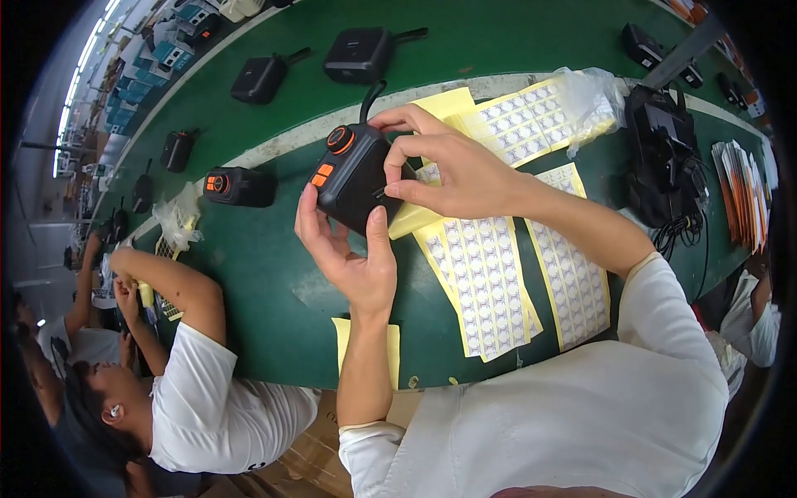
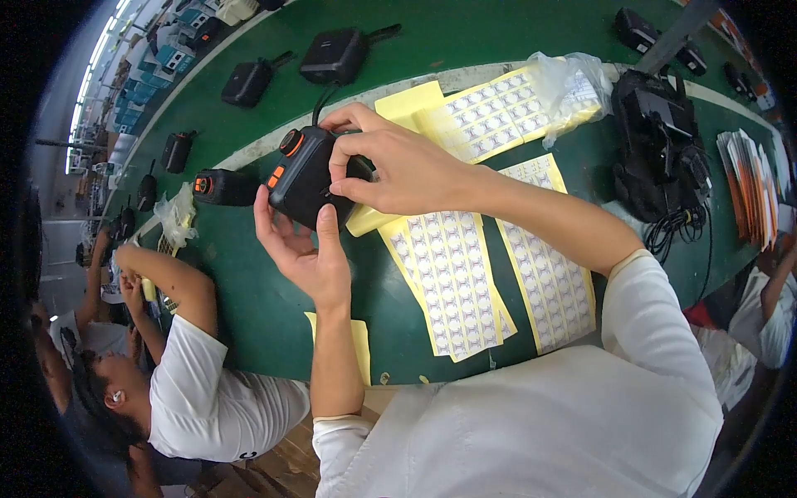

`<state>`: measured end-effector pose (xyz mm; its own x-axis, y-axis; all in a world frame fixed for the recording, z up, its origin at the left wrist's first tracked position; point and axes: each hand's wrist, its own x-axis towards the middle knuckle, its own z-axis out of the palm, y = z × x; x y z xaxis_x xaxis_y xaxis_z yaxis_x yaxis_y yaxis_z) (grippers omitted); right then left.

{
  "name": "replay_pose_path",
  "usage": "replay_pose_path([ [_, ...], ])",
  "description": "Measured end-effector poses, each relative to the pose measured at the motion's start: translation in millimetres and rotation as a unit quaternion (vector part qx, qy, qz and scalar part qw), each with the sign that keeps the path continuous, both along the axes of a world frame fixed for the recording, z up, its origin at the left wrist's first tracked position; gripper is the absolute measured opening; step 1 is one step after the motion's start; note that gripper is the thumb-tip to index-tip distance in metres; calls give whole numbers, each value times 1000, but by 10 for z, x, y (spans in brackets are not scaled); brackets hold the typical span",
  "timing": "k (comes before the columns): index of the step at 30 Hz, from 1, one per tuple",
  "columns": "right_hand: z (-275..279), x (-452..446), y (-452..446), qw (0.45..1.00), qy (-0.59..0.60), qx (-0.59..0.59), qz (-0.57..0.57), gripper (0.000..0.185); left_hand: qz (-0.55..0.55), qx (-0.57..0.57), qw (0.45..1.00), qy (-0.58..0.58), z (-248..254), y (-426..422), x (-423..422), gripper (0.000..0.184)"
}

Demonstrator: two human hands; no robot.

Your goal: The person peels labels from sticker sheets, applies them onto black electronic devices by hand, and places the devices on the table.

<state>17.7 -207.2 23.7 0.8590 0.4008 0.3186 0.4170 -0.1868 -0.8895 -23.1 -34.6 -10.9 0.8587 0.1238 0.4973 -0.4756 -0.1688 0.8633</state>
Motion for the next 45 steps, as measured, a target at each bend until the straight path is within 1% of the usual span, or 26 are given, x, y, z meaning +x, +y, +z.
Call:
replay_pose_path([
  [10, 1, -10, 19, 1000, -14, -12, -25, 13, 9, 18, 1000, -1, -3, -2, -7, 72],
  [13, 5, -32, 25, 998, -25, -43, -41, 15, 4, 19, 1000, -12, -34, 9, -8, 73],
  [15, -7, -43, 35, 996, -3, -38, -76, 27, 2, 7, 1000, -12, -43, 15, -6, 73],
  [16, -32, -19, 27, 996, -4, -38, -77, 27, -1, -5, 1000, -12, -37, 13, -1, 72],
  [17, -70, 26, 10, 998, 29, 10, -54, 42, -2, -6, 1000, -14, -4, 9, 2, 72],
  [18, -58, 58, 2, 996, 61, 59, -31, 56, -12, -45, 999, 9, 47, 4, 4, 71],
  [19, -9, 63, -44, 996, 59, 58, -30, 56, -23, -85, 996, 31, 82, 6, 11, 71],
  [21, 159, 58, -158, 992, -110, -63, 3, 81, -31, -106, 993, 38, 92, 50, 57, 70],
  [22, 204, 66, -167, 991, -113, -65, 5, 81, -41, -127, 990, 48, 93, 67, 78, 69],
  [23, 239, 70, -176, 970, -181, -159, 21, 89, -59, -155, 984, 70, 93, 71, 85, 68],
  [24, 259, 70, -183, 936, -246, -250, 35, 96, -59, -157, 984, 68, 91, 75, 80, 68],
  [26, 186, 90, -165, 929, -269, -253, 19, 97, -101, -194, 968, 127, 82, 72, 76, 66],
  [28, 200, 94, -201, 936, -219, -272, 35, 88, -110, -189, 968, 127, 50, 64, 101, 64],
  [30, 205, 139, -280, 931, -231, -282, 27, 86, -143, -193, 963, 122, 26, 80, 141, 62],
  [32, 189, 305, -492, 938, -260, -230, -11, 86, -99, -115, 985, 83, 82, 163, 237, 58],
  [33, 192, 390, -633, 937, -249, -236, -61, 86, -29, -67, 995, 69, 118, 181, 264, 41],
  [34, 200, 493, -804, 934, -238, -240, -111, 85, -25, -72, 995, 67, 67, 243, 274, 41],
  [36, 58, 771, -1152, 937, -166, -224, -210, 89, 7, 54, 986, 156, -86, 352, 289, 21],
  [37, 1, 911, -1286, 914, -141, -272, -267, 90, 33, 102, 991, 81, -86, 259, 284, 9],
  [38, -59, 1042, -1405, 884, -116, -318, -322, 90, 35, 169, 984, 54, 35, 179, 245, 5],
  [39, -144, 1167, -1520, 882, -122, -322, -321, 90, 22, 194, 980, 22, 25, 133, 248, 5],
  [40, -240, 1282, -1625, 869, -105, -342, -340, 91, 9, 220, 975, -9, 7, 92, 256, 6],
  [41, -323, 1366, -1713, 855, -88, -361, -361, 91, -8, 234, 972, -16, -20, 57, 251, 8],
  [42, -394, 1429, -1787, 854, -92, -363, -360, 91, -6, 230, 973, -18, -35, 20, 236, 8],
  [44, -460, 1524, -1878, 867, -46, -365, -335, 94, -32, 319, 947, -5, -63, -37, 216, 10],
  [45, -361, 1515, -1848, 871, -31, -364, -329, 93, -37, 320, 947, -13, -107, -34, 240, 16],
])
